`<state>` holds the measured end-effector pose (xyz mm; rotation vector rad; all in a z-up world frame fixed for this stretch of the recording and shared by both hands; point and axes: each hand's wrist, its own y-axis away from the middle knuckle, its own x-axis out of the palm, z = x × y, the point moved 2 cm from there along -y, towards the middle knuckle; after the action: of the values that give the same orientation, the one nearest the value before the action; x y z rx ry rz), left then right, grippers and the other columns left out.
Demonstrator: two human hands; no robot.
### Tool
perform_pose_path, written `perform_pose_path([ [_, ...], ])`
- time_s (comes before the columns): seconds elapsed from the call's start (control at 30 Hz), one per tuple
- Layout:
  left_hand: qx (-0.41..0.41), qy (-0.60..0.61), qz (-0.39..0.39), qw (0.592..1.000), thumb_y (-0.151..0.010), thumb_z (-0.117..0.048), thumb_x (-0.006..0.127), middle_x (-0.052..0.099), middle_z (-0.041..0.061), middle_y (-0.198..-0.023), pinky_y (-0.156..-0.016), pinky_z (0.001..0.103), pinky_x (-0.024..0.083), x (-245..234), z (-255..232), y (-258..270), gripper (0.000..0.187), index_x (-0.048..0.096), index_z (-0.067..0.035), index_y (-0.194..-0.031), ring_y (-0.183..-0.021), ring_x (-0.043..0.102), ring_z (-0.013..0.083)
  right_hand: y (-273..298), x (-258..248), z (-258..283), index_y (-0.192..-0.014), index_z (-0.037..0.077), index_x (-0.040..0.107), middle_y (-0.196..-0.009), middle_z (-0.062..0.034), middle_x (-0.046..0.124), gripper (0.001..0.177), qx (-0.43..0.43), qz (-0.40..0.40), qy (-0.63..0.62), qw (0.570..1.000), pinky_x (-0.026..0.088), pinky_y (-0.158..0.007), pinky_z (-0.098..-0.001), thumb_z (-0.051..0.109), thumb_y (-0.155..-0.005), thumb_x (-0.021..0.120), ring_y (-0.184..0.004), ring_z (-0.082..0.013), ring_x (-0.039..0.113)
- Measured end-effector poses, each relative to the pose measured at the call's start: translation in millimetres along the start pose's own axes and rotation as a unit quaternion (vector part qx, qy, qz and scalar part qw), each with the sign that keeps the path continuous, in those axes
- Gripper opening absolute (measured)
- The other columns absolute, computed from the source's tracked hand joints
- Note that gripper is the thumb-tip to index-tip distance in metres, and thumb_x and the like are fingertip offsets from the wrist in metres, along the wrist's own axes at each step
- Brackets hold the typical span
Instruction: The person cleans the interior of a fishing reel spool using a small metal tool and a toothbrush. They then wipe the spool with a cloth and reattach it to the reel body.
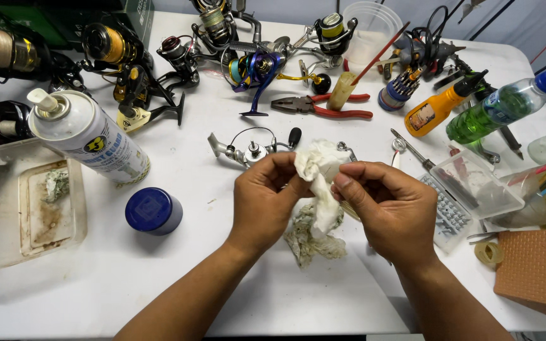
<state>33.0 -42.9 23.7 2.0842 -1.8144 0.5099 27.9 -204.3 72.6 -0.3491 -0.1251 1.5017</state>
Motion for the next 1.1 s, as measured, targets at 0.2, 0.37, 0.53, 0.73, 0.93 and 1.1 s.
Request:
perform_pose_path([
  [0.2,0.024,0.001,0.035,0.999,-0.086,-0.007,0.081,0.076,0.016,-0.086,-0.073,0.038,0.068,1,-7,-3,0.022,0.071,0.003,-0.103,-0.084,0.072,0.0185,0,-5,0,-0.099,-0.011,0.074,-0.073,-0.0176,0.071,0.016,0.02,0.001,0.0,1.0,0.065,-0.071,-0.0348,-0.004,-0.086,0.08,-0.069,-0.0197,0.073],
  [0.37,0.016,-0.037,0.052,0.998,-0.081,-0.005,0.086,0.075,0.014,-0.078,-0.067,0.033,0.067,-4,1,-1,0.02,0.072,0.001,-0.094,-0.076,0.073,0.0168,0,-3,2,-0.095,-0.011,0.075,-0.07,-0.0174,0.072,0.014,0.002,0.039,0.003,0.999,0.064,-0.066,-0.0334,-0.008,-0.082,0.081,-0.066,-0.0177,0.072],
  [0.53,0.032,-0.031,0.017,0.999,-0.088,-0.01,0.08,0.073,0.009,-0.082,-0.069,0.032,0.066,-10,-4,-9,0.016,0.069,-0.002,-0.096,-0.082,0.068,0.012,1,-4,1,-0.095,-0.011,0.075,-0.07,-0.0168,0.072,0.013,0.002,0.042,-0.007,0.999,0.064,-0.067,-0.0324,-0.008,-0.082,0.079,-0.067,-0.0168,0.072],
  [0.73,0.005,-0.023,0.071,0.997,-0.084,-0.01,0.084,0.075,0.012,-0.085,-0.068,0.031,0.066,-4,-2,-6,0.022,0.07,0.0,-0.097,-0.082,0.071,0.0146,-1,-6,-3,-0.097,-0.012,0.075,-0.07,-0.0187,0.073,0.015,0.031,0.033,-0.013,0.999,0.065,-0.066,-0.0319,-0.008,-0.083,0.079,-0.066,-0.0181,0.073],
  [0.93,0.004,-0.03,0.018,0.999,-0.088,-0.01,0.081,0.073,0.011,-0.084,-0.065,0.029,0.065,-11,1,-11,0.018,0.068,-0.002,-0.097,-0.08,0.067,0.0122,-2,-7,-4,-0.101,-0.012,0.074,-0.073,-0.0191,0.074,0.018,0.036,0.017,-0.029,0.999,0.065,-0.069,-0.0332,-0.006,-0.085,0.078,-0.068,-0.0189,0.073],
  [1.1,-0.018,-0.009,0.058,0.998,-0.08,-0.006,0.087,0.073,0.015,-0.08,-0.064,0.034,0.068,-2,3,0,0.027,0.067,0.003,-0.095,-0.076,0.073,0.0179,-4,-4,-5,-0.104,-0.012,0.074,-0.079,-0.0211,0.076,0.017,0.051,-0.001,-0.031,0.998,0.067,-0.071,-0.0345,-0.004,-0.089,0.075,-0.07,-0.019,0.073],
])
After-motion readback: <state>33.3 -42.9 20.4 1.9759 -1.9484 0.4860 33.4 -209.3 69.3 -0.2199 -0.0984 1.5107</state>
